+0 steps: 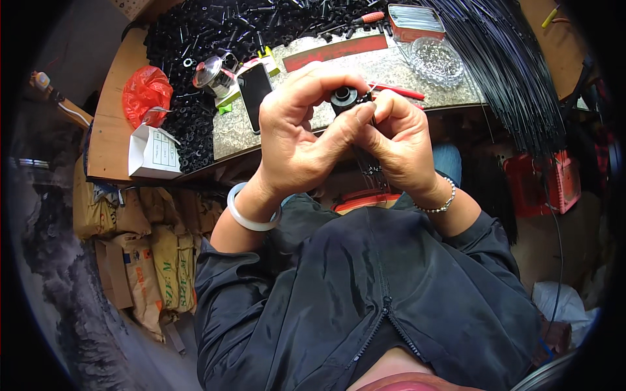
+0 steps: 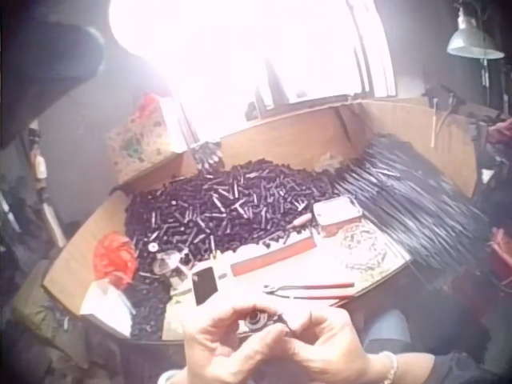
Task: Assembling, sorting, and crimping wire bundles for electronic components.
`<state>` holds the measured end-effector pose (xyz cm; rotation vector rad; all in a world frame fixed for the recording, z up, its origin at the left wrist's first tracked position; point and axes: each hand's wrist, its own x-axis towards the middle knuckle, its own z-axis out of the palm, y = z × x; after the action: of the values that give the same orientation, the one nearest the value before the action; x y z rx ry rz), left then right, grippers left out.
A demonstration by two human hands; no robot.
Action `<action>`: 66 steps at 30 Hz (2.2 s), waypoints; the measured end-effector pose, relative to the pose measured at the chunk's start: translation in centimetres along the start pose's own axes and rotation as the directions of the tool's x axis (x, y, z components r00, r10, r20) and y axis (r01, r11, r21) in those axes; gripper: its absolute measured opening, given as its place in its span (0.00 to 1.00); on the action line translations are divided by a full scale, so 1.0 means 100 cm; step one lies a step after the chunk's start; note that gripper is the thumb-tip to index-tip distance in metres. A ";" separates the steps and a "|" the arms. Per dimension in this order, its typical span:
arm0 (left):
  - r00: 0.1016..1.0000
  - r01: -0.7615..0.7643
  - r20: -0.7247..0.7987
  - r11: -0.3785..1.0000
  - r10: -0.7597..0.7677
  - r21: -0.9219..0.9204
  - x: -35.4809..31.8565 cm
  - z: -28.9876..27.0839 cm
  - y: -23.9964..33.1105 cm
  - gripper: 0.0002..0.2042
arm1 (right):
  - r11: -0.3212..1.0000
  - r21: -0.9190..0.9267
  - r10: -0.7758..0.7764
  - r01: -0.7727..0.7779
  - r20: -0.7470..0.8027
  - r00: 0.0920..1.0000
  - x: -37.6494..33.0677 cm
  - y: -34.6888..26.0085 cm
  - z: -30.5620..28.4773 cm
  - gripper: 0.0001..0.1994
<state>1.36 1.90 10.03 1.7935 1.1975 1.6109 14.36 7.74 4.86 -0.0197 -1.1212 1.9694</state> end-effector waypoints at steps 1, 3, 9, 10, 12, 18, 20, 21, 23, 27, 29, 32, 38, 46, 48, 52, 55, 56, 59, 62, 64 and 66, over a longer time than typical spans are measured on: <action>1.000 -0.003 0.004 1.000 0.003 -0.011 -0.001 0.000 -0.002 0.13 | 1.000 0.001 0.001 -0.001 0.002 1.000 0.000 0.001 0.001 0.06; 1.000 0.001 -0.027 0.999 -0.003 -0.046 0.000 0.005 -0.001 0.13 | 1.000 -0.005 -0.025 0.025 -0.060 0.998 0.000 0.003 0.002 0.06; 0.999 0.027 -0.032 0.964 -0.019 0.265 0.002 -0.001 0.018 0.13 | 0.975 -0.144 -0.171 0.169 0.000 0.985 0.002 0.010 -0.003 0.05; 0.999 0.025 -0.032 0.964 -0.017 0.265 0.002 0.000 0.018 0.13 | 0.975 -0.144 -0.172 0.170 0.001 0.985 0.001 0.010 -0.004 0.05; 1.000 0.020 -0.007 0.975 -0.019 0.223 -0.001 -0.002 0.020 0.13 | 0.989 -0.125 -0.078 0.082 0.038 0.996 -0.001 0.009 -0.003 0.07; 0.997 0.075 -0.001 0.992 -0.075 0.103 -0.002 -0.005 0.015 0.20 | 0.987 -0.040 0.162 -0.157 0.160 0.974 -0.002 0.012 -0.008 0.17; 0.996 0.061 0.059 0.996 -0.064 0.058 -0.001 -0.007 0.014 0.22 | 0.953 -0.232 0.265 -0.194 0.330 0.906 0.002 0.015 -0.023 0.22; 0.990 0.106 0.086 0.994 -0.108 0.028 -0.001 -0.008 0.016 0.24 | 0.954 -0.235 0.261 -0.188 0.336 0.905 0.001 0.017 -0.026 0.22; 0.996 0.044 0.078 0.998 -0.047 0.045 0.002 -0.009 0.011 0.24 | 0.916 -0.372 0.261 -0.149 0.271 0.927 -0.001 0.018 -0.024 0.26; 1.000 0.014 0.006 0.997 -0.014 0.082 0.004 -0.006 0.010 0.27 | 0.834 -0.551 0.038 -0.027 0.007 0.999 -0.003 0.019 -0.001 0.25; 0.998 0.016 -0.068 0.997 -0.011 0.069 0.004 -0.001 0.009 0.28 | 0.725 -0.677 -0.125 0.129 0.055 0.991 -0.001 0.024 0.000 0.20; 0.997 0.048 -0.057 0.997 -0.045 0.059 0.010 -0.005 0.006 0.28 | 0.606 -0.773 -0.211 0.186 0.069 0.975 0.002 0.025 0.002 0.16; 0.983 -0.038 -0.162 0.964 0.083 0.262 0.001 -0.003 0.002 0.24 | 0.507 -0.816 -0.291 0.278 0.142 0.946 0.010 0.044 0.002 0.10; 0.976 0.215 0.040 0.976 -0.216 0.031 -0.007 0.010 -0.018 0.11 | 0.435 -0.807 -0.314 0.398 0.278 0.908 -0.010 0.052 -0.014 0.13; 0.980 0.195 -0.032 0.981 -0.195 -0.011 -0.018 0.008 -0.026 0.08 | 0.284 -0.866 -0.200 0.412 0.367 0.908 -0.012 0.043 -0.018 0.12; 0.947 0.215 -0.225 0.973 -0.228 -0.080 -0.032 -0.001 -0.027 0.09 | 0.251 -0.902 0.075 0.352 0.381 0.922 0.001 0.017 -0.020 0.20; 0.926 0.107 -0.374 0.984 -0.047 0.140 -0.026 -0.002 -0.016 0.11 | 0.265 -0.889 -0.269 0.375 0.305 0.914 0.018 -0.008 -0.003 0.27; 0.920 0.115 -0.391 0.968 -0.018 0.225 -0.023 -0.001 -0.017 0.12 | 0.314 -0.872 -0.319 0.375 0.275 0.907 0.019 -0.012 0.005 0.33; 0.914 0.111 -0.405 0.970 -0.014 0.218 -0.020 0.007 -0.021 0.12 | 0.012 -0.858 -0.311 0.513 0.484 0.818 0.030 -0.028 0.027 0.31; 0.922 0.028 -0.383 0.978 0.055 0.208 -0.023 0.011 -0.027 0.14 | -0.018 -0.850 -0.309 0.526 0.505 0.806 0.027 -0.025 0.030 0.13; 0.891 0.128 -0.441 0.992 -0.111 0.010 -0.025 0.016 -0.033 0.14 | 0.029 -0.843 -0.309 0.538 0.504 0.807 0.022 -0.023 0.027 0.09; 0.887 0.172 -0.437 0.985 -0.151 0.009 -0.024 0.016 -0.034 0.14 | 0.054 -0.850 -0.349 0.524 0.476 0.807 0.020 -0.016 0.026 0.08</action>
<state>1.96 1.98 5.63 1.3477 1.5442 1.9578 13.13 7.68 8.28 -0.1841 -2.0306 0.3962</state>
